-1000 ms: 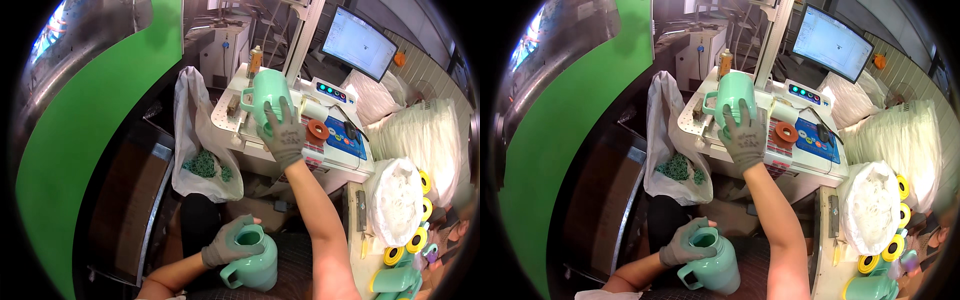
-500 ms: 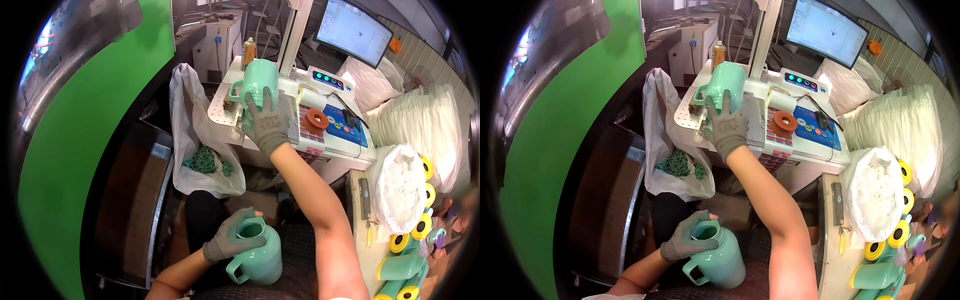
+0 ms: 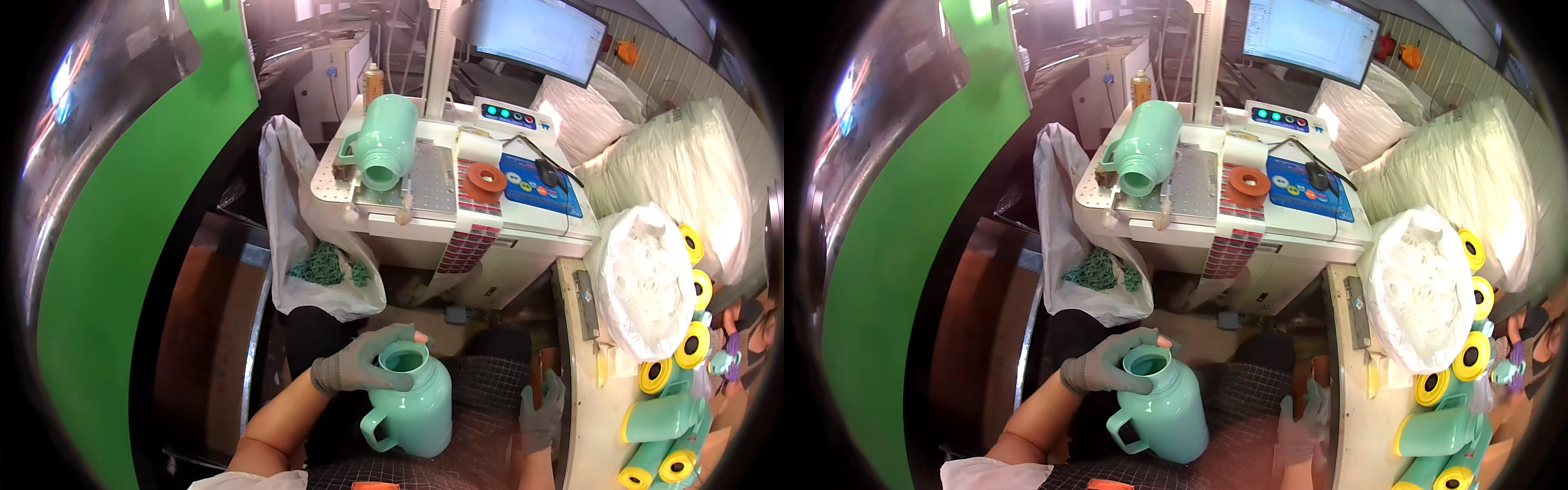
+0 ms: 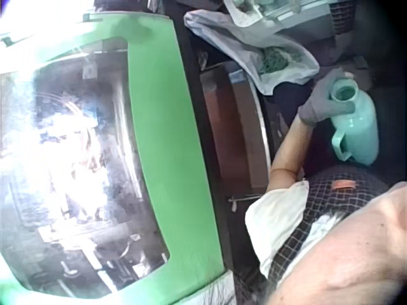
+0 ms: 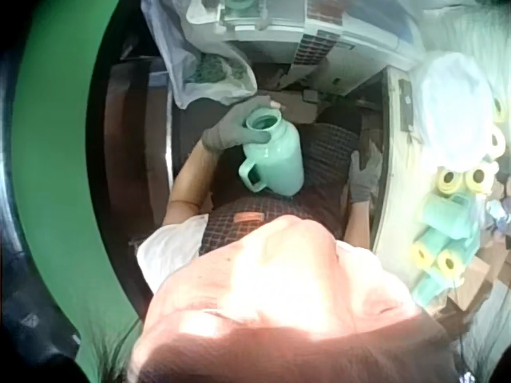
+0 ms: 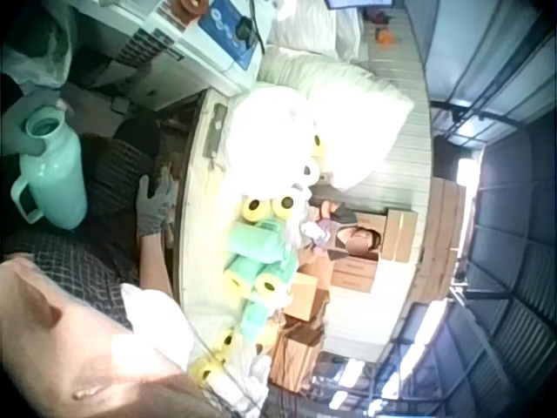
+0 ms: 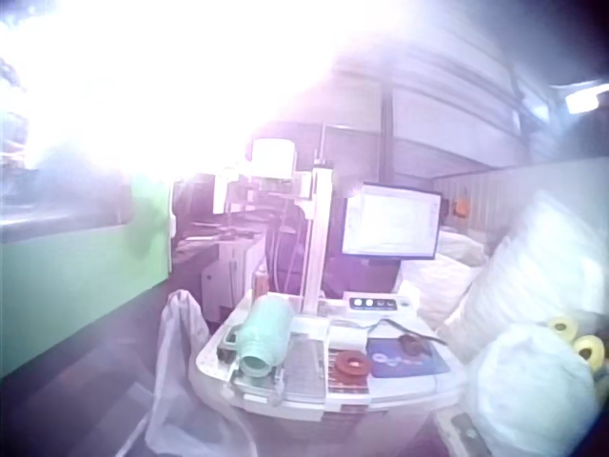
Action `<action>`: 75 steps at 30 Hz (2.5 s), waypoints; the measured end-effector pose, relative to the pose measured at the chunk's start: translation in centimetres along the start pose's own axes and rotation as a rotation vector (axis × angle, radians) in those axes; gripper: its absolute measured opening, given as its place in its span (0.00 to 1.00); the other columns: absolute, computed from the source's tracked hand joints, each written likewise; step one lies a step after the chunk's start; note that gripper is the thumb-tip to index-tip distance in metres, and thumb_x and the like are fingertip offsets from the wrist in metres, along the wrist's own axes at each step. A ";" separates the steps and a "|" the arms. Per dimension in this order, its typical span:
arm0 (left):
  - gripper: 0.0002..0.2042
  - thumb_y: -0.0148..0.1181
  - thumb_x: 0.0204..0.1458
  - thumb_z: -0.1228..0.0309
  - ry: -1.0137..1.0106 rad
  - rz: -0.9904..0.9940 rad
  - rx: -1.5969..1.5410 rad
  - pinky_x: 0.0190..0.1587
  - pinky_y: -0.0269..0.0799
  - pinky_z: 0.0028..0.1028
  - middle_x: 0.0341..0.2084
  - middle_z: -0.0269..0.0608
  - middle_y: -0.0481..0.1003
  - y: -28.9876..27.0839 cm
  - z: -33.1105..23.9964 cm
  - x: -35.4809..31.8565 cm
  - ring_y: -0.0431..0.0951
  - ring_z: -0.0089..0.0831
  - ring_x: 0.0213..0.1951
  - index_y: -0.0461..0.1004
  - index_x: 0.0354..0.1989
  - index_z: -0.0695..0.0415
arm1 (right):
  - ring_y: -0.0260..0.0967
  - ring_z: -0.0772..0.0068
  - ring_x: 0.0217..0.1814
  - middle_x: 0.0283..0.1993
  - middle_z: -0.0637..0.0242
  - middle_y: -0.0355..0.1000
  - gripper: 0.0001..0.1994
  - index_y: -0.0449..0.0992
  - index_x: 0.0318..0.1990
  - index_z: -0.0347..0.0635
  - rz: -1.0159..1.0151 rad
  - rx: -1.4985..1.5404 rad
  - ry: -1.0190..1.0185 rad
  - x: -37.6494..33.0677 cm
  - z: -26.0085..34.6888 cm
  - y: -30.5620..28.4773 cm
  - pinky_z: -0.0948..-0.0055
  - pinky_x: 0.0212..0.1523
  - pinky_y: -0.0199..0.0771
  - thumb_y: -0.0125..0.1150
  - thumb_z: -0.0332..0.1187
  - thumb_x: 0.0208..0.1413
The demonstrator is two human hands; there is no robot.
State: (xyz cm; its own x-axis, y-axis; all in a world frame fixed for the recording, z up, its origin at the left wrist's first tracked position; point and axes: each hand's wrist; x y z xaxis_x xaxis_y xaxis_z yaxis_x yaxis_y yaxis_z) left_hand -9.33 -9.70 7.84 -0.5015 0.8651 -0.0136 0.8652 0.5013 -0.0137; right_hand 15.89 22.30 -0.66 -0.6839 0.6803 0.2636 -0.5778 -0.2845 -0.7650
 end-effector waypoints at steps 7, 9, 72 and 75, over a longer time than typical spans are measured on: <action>0.36 0.71 0.37 0.74 -0.030 -0.181 0.069 0.58 0.73 0.31 0.49 0.37 0.77 4.9 -1.5 4.2 0.77 0.28 0.49 0.73 0.63 0.61 | 0.75 0.47 0.62 0.61 0.51 0.76 0.25 0.77 0.61 0.43 -0.044 0.044 -0.142 -1.7 -2.1 -2.7 0.52 0.63 0.75 0.73 0.40 0.59; 0.32 0.63 0.42 0.72 0.036 -0.137 -0.030 0.56 0.73 0.31 0.48 0.40 0.76 5.4 0.6 5.5 0.76 0.30 0.46 0.73 0.62 0.63 | 0.73 0.48 0.64 0.61 0.51 0.75 0.24 0.77 0.62 0.43 -0.170 -0.093 -0.115 -3.1 -2.8 -6.1 0.53 0.64 0.73 0.71 0.42 0.60; 0.21 0.47 0.76 0.56 -0.163 -0.446 -0.948 0.60 0.78 0.34 0.56 0.44 0.78 6.5 14.9 0.4 0.80 0.33 0.56 0.72 0.64 0.60 | 0.67 0.63 0.43 0.43 0.58 0.69 0.29 0.79 0.61 0.26 -0.182 0.448 -0.559 2.3 6.1 -4.1 0.66 0.47 0.71 0.65 0.44 0.61; 0.22 0.46 0.76 0.55 -0.163 -0.467 -0.688 0.59 0.78 0.33 0.56 0.43 0.78 7.1 13.0 -1.5 0.80 0.33 0.55 0.73 0.64 0.59 | 0.66 0.63 0.42 0.43 0.59 0.68 0.30 0.79 0.61 0.25 -0.149 0.479 -0.509 1.4 6.2 -4.0 0.67 0.45 0.70 0.61 0.45 0.62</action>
State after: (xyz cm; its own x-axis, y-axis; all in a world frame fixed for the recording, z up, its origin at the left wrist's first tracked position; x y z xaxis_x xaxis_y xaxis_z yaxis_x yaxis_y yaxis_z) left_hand -2.51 -7.64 -5.25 -0.7572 0.5790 -0.3023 0.3522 0.7518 0.5575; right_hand 14.47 20.26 6.41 -0.6381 0.3688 0.6759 -0.7334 -0.5583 -0.3878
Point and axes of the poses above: each hand's wrist, its own x-axis towards the middle knuckle, its own y-axis out of the palm, z = x × y
